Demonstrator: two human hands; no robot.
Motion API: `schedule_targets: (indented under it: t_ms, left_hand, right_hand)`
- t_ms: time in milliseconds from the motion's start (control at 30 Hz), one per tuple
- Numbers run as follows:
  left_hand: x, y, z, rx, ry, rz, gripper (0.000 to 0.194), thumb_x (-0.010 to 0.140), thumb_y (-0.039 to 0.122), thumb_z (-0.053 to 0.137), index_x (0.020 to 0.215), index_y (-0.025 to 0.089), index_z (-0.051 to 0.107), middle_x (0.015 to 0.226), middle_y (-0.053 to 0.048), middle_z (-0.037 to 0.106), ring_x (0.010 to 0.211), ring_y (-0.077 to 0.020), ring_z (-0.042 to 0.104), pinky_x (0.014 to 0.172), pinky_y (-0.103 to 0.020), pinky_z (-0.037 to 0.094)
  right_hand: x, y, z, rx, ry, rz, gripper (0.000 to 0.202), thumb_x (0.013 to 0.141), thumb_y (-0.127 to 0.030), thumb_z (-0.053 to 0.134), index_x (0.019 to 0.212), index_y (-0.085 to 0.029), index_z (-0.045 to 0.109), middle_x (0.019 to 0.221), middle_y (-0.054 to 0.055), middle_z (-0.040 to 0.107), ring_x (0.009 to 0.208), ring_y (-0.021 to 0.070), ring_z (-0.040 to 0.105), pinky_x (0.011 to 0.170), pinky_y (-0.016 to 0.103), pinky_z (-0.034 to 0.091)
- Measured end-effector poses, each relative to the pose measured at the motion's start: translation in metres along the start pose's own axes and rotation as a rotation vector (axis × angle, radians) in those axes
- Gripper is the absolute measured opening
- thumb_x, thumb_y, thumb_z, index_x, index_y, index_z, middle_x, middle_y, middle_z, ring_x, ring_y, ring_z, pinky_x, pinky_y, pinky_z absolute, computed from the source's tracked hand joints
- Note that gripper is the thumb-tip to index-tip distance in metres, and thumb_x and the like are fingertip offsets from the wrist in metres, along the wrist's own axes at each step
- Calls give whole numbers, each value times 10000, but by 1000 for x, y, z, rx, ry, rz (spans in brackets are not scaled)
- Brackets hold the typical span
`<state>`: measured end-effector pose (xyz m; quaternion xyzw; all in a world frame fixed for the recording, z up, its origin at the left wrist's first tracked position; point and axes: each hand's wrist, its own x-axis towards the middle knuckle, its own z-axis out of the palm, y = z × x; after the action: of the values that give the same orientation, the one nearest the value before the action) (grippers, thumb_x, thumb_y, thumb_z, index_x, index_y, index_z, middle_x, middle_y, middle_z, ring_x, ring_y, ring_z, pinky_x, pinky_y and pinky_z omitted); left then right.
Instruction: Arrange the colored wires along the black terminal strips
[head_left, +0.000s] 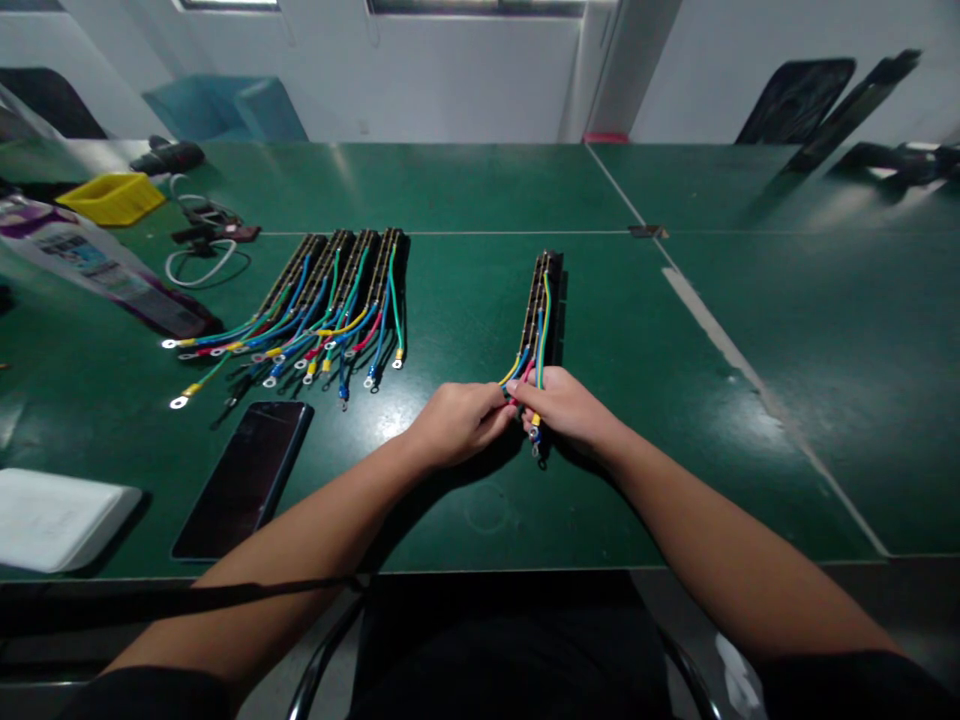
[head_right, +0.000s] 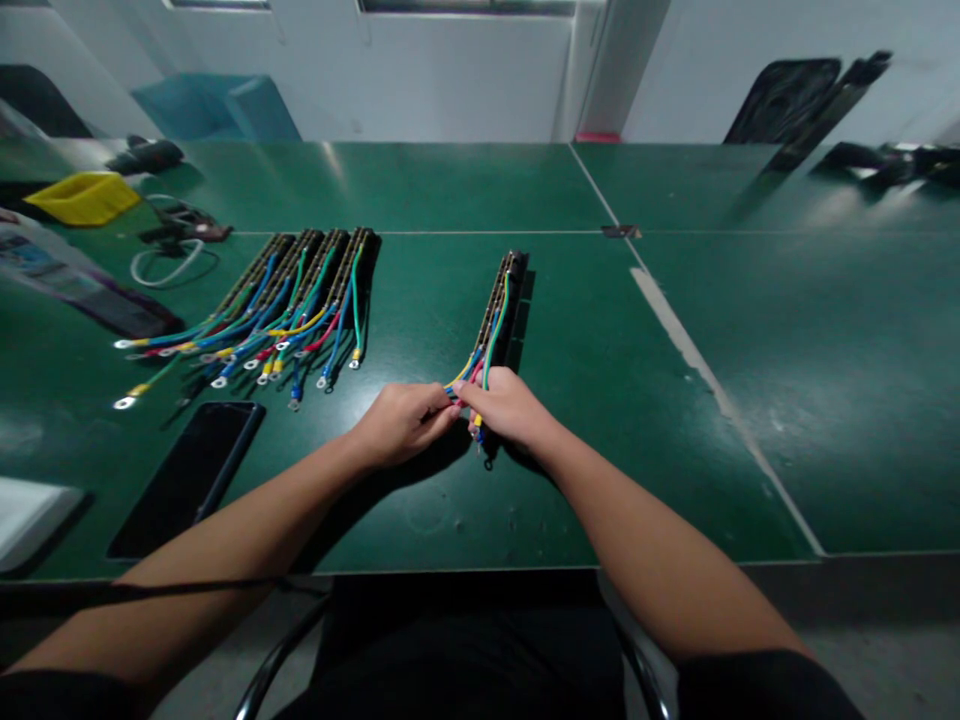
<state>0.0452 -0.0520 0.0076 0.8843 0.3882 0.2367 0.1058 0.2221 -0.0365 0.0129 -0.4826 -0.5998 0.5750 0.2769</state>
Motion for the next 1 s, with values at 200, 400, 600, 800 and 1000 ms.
schedule_targets:
  t_ms: [200,400,600,800,1000]
  left_hand:
    - [1,2,-3,-39,9,-19,297,924,316,437,713,148,561,563,19,532,485,-86,441,496,-215,254]
    - [1,0,-1,-42,-22,-47,246,858,345,542,706,153,564,565,27,551,486,-84,460,499,-207,263]
    - [2,1,-2,2,-37,-16,263,904,311,463,726,153,574,569,15,544,493,-93,457,496,-218,249]
    - [2,-1,-1,-40,-38,-10,273,897,348,484,727,153,570,586,13,561,510,-94,471,508,-214,260]
    - [2,-2,0,-74,-44,1,309,877,408,514,716,150,568,594,10,577,517,-94,486,507,-209,263]
  right_hand:
    - [1,2,0,-12,-1,-34,245,854,-342,537,719,-139,562,516,-3,535,423,104,518,414,212,410]
    - [2,2,-1,-73,22,-41,244,858,-328,525,711,-138,567,511,2,544,433,101,513,428,208,391]
    - [1,1,-1,-57,3,-26,238,849,-338,537,715,-143,562,508,1,538,420,102,504,420,211,387]
    - [0,1,-3,-60,-8,-29,214,839,-320,545,715,-146,565,511,-3,544,425,102,500,433,217,394]
    - [0,0,-2,-51,4,-23,194,825,-300,566,715,-140,571,514,-1,553,433,99,498,434,211,381]
